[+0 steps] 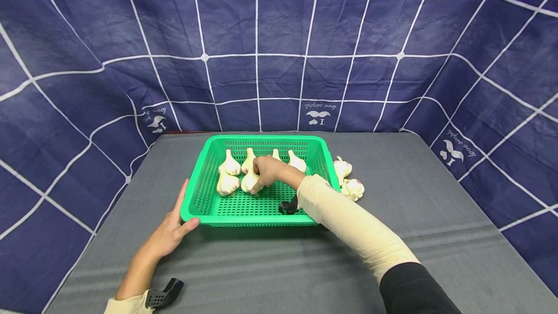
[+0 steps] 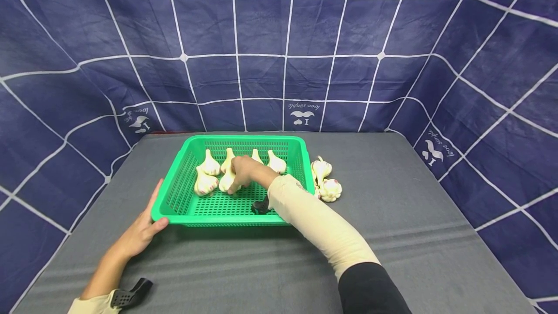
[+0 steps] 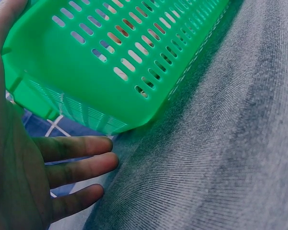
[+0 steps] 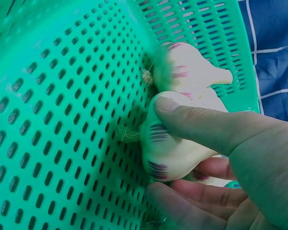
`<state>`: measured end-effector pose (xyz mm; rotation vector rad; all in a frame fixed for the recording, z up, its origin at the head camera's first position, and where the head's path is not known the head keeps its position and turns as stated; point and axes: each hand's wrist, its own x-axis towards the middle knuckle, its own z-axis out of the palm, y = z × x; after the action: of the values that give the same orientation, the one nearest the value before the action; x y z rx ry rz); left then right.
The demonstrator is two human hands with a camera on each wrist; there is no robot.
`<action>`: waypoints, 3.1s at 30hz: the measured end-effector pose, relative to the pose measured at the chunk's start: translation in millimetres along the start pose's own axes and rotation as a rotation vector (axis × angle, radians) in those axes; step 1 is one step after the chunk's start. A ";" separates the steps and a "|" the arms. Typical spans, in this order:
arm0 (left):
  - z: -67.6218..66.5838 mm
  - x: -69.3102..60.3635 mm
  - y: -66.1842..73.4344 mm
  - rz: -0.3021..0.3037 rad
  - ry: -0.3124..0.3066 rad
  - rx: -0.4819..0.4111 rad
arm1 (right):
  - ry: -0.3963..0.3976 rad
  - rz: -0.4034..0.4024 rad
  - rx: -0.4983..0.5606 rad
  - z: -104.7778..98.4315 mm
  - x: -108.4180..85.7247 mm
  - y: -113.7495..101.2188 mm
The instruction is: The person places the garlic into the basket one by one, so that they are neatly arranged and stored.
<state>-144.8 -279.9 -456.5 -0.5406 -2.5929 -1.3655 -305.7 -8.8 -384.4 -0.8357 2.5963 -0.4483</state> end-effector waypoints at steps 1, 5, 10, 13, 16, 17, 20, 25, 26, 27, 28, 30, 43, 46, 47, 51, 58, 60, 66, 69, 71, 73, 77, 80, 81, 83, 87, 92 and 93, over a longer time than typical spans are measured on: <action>0.1 -0.1 0.1 -0.001 0.000 -0.001 | 0.003 0.001 0.000 0.4 0.1 0.5; 0.3 -0.3 0.3 -0.002 -0.001 -0.003 | 0.010 0.005 0.015 1.3 -0.1 1.6; 0.3 -0.7 -0.5 0.008 0.001 -0.009 | 0.023 -0.004 0.015 0.4 -0.4 2.0; 0.2 -0.3 -1.2 0.017 0.003 -0.009 | 0.018 -0.006 0.010 -0.8 -1.1 1.6; -0.1 0.1 -1.9 0.024 0.006 -0.009 | 0.010 0.004 0.025 -2.4 -1.9 1.2; -0.2 0.1 -2.1 0.025 0.007 -0.009 | 0.003 0.012 0.038 -2.8 -2.3 1.0; -0.2 -0.1 -2.5 0.025 0.006 -0.007 | -0.013 0.037 0.063 -3.6 -3.3 0.7; 0.2 -1.0 -1.6 0.006 0.002 0.004 | -0.025 0.059 0.066 -4.2 -4.8 -0.5; 0.3 -1.2 -1.4 0.004 0.001 0.006 | -0.026 0.060 0.067 -4.3 -5.1 -0.8; 0.4 -1.4 -1.2 0.002 0.000 0.006 | -0.027 0.062 0.070 -4.5 -5.5 -0.9; 0.5 -1.5 -1.1 0.002 0.001 0.006 | -0.030 0.062 0.072 -4.6 -5.8 -1.1; 0.4 -1.7 -1.0 0.000 0.000 0.006 | -0.030 0.063 0.078 -5.5 -6.5 -1.4; 0.1 -0.5 0.6 -0.008 -0.001 0.001 | -0.005 0.055 0.128 -12.9 -12.3 -1.0; 0.1 -0.1 0.0 0.001 -0.001 -0.004 | 0.008 0.045 0.109 -15.2 -13.8 -2.2; 0.1 -0.1 -0.3 0.006 -0.001 -0.009 | 0.011 0.044 0.105 -16.3 -14.5 -2.7; 0.2 0.5 -1.5 0.033 0.001 -0.026 | 0.014 0.057 0.097 -20.6 -17.3 -4.9; 0.4 0.9 -1.0 0.035 -0.003 -0.035 | 0.032 0.096 0.040 -29.3 -26.1 -5.1; 0.3 0.7 -1.1 0.036 -0.002 -0.036 | 0.043 0.091 0.021 -32.0 -29.7 -4.4; -0.1 -0.2 -2.3 0.044 -0.001 -0.039 | 0.080 0.082 0.041 -38.8 -43.5 -0.7; -0.4 -0.4 -2.4 0.044 0.000 -0.035 | 0.092 0.066 0.061 -41.0 -50.6 1.8; -0.4 -0.4 -2.5 0.045 0.000 -0.037 | 0.100 0.061 0.068 -41.9 -54.9 4.1; -0.3 -0.4 -2.6 0.046 0.000 -0.038 | 0.111 0.057 0.068 -42.5 -59.0 7.0; -0.1 -0.2 -3.0 0.050 0.000 -0.040 | 0.129 0.048 0.075 -45.0 -67.6 13.6; -0.3 0.2 -3.4 0.053 -0.001 -0.037 | 0.150 0.029 0.076 -47.8 -74.5 18.6; -0.4 0.3 -3.5 0.053 0.000 -0.036 | 0.159 0.022 0.077 -48.9 -77.0 20.2; -0.7 0.6 -3.8 0.055 0.002 -0.035 | 0.178 0.012 0.072 -50.6 -82.6 23.3; -0.3 1.1 -4.5 0.056 0.005 -0.030 | 0.210 -0.016 0.075 -53.4 -95.5 30.1; 1.0 1.3 -4.8 0.056 0.000 -0.038 | 0.242 -0.043 0.116 -55.1 -111.1 42.7; 1.0 1.2 -4.8 0.056 0.000 -0.039 | 0.247 -0.046 0.126 -54.8 -113.6 45.4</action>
<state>-147.7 -281.3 -460.4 -0.6142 -2.5360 -1.4012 -266.4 105.4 -326.1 -0.8454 2.7394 -0.7638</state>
